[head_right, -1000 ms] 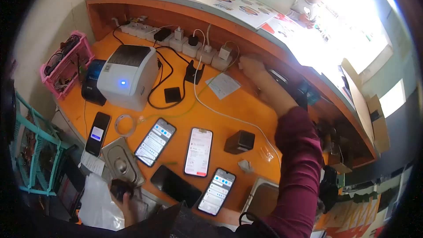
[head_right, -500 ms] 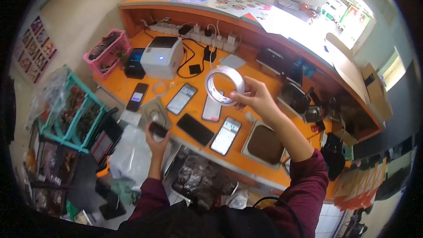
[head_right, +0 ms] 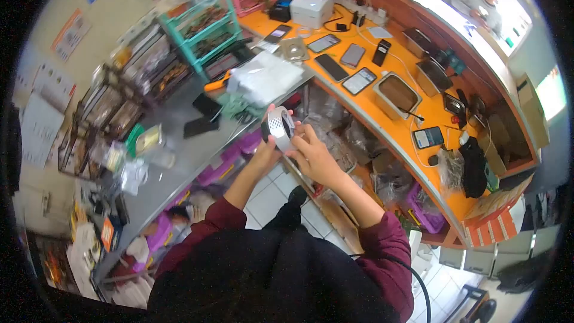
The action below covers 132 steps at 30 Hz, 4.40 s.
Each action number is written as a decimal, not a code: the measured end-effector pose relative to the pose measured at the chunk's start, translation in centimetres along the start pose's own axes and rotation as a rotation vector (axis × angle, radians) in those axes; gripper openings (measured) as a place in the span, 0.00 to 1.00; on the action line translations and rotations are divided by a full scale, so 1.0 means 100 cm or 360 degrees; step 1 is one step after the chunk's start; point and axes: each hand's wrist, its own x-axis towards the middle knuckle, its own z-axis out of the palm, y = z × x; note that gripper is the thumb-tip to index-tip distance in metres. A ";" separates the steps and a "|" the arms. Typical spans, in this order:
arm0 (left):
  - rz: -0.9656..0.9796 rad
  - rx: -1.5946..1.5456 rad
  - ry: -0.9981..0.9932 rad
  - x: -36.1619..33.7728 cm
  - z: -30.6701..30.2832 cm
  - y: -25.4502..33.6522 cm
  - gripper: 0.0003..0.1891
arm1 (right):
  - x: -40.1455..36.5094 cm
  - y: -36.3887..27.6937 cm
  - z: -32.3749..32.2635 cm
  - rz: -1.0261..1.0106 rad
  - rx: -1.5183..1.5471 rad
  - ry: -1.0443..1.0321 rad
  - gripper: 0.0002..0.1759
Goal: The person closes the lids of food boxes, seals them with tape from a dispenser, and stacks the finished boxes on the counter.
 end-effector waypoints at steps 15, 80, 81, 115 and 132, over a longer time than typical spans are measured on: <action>0.0874 0.1133 0.1829 -0.291 -0.035 0.178 0.17 | -0.007 -0.208 0.229 -0.0492 0.0762 -0.0671 0.09; -0.0366 -0.0823 0.2865 -0.836 -0.013 0.135 0.31 | -0.229 -0.122 0.433 0.1056 -0.0213 -0.1584 0.16; -0.0364 -0.0822 0.2867 -0.835 -0.011 0.135 0.31 | -0.229 -0.123 0.435 0.1042 -0.0199 -0.1603 0.16; 0.0651 -0.1002 0.2882 -0.726 -0.034 0.155 0.28 | -0.170 -0.213 0.580 0.0412 0.0989 -0.2671 0.15; 0.0823 -0.1161 0.3216 -0.776 -0.050 0.160 0.27 | -0.238 -0.163 0.633 0.1060 -0.0126 -0.2052 0.44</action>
